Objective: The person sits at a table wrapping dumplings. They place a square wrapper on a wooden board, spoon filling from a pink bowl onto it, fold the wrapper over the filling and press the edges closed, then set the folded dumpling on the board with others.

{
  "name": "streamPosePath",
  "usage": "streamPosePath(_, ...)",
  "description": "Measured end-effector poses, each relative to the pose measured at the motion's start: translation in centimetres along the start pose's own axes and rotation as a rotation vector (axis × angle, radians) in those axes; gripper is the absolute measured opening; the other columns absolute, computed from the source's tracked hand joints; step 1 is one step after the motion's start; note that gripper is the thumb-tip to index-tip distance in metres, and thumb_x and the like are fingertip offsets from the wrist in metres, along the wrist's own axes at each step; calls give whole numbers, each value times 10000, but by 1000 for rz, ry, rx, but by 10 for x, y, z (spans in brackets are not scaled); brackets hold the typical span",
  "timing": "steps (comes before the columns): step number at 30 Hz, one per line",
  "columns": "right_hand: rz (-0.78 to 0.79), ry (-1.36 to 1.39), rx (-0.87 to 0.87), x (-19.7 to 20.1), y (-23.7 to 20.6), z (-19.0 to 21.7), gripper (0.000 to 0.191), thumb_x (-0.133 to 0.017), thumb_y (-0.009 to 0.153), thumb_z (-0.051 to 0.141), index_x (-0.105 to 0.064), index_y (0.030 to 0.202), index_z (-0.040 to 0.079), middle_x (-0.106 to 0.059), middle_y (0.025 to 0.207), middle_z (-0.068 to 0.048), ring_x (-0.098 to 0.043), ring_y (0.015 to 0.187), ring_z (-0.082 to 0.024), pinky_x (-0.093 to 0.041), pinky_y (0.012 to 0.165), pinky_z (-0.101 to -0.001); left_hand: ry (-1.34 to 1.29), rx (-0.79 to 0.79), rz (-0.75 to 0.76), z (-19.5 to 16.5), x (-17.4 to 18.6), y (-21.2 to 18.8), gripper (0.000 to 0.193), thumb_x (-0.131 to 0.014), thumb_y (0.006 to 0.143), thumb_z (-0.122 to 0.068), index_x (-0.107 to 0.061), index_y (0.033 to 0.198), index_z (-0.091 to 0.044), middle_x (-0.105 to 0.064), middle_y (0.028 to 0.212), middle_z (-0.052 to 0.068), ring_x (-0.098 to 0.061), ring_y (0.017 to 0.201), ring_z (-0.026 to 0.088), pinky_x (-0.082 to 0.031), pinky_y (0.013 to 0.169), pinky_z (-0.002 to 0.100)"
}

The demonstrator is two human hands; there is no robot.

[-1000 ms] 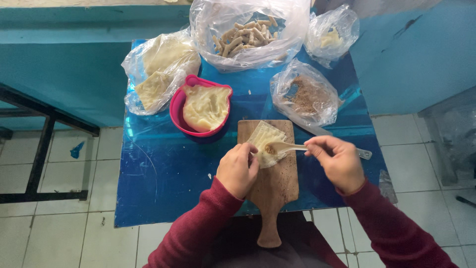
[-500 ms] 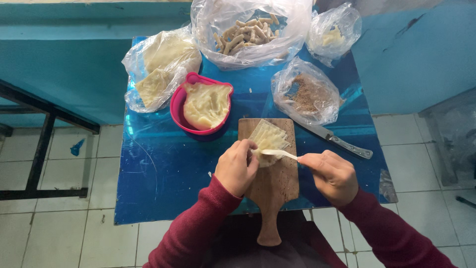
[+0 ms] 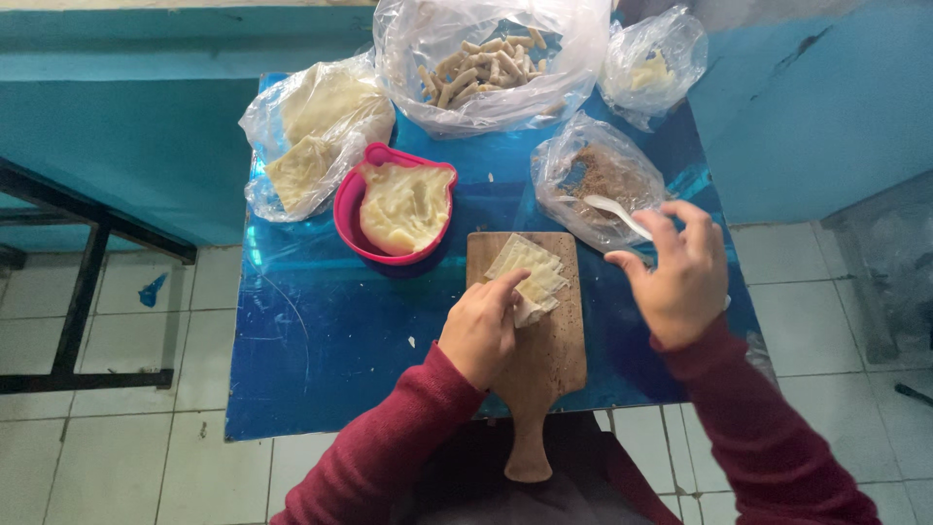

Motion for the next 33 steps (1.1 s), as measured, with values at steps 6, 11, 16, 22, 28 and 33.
streamPosePath(6,457,359,-128,-48,-36,36,199,-810,797,210,-721,926,88,-679,914,-61,-600,880,-286,-492,777,-400,32,6,28,0,-5,-1,369,-673,895,-55,-620,1261,-56,-682,958,102,-627,935,309,-509,857,410)
streamPosePath(11,452,467,-140,-59,-40,38,114,-777,806,145,-718,885,86,-701,906,-58,-620,872,-271,-504,775,-378,55,12,17,-1,-4,-1,343,-683,880,-55,-624,1219,-56,-664,976,106,-617,961,315,-505,870,414)
streamPosePath(16,516,684,-382,-61,-45,34,179,-748,863,126,-672,1004,47,-732,901,-93,-718,803,-194,-555,697,-321,88,-14,2,-6,-3,-1,291,-675,869,-39,-624,1154,-66,-639,1048,123,-596,988,334,-505,876,415)
streamPosePath(22,519,797,-436,-63,-46,40,191,-706,889,55,-609,1051,25,-795,940,-110,-801,964,-183,-610,781,-280,119,-47,20,-7,-8,-2,254,-678,819,-28,-663,1065,-93,-626,1002,109,-594,979,330,-516,850,401)
streamPosePath(28,482,672,-244,-57,-39,46,176,-736,852,70,-675,1016,49,-778,961,-80,-753,949,-216,-581,805,-325,184,-32,67,1,-14,-4,122,-678,852,-68,-686,970,-92,-637,977,109,-595,976,325,-518,853,403)
streamPosePath(33,387,374,262,-37,-32,61,235,-743,776,159,-781,1002,110,-715,992,-19,-592,939,-239,-431,795,-383,154,-37,103,1,-6,-2,196,-652,827,-56,-718,1004,-111,-660,1008,99,-604,1003,327,-519,880,394)
Point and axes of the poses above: each hand's wrist, its own y-axis towards the middle knuckle, its own x-axis out of the back of the hand, z = x × y, the point moved 7 cm from there along y, towards the middle knuckle
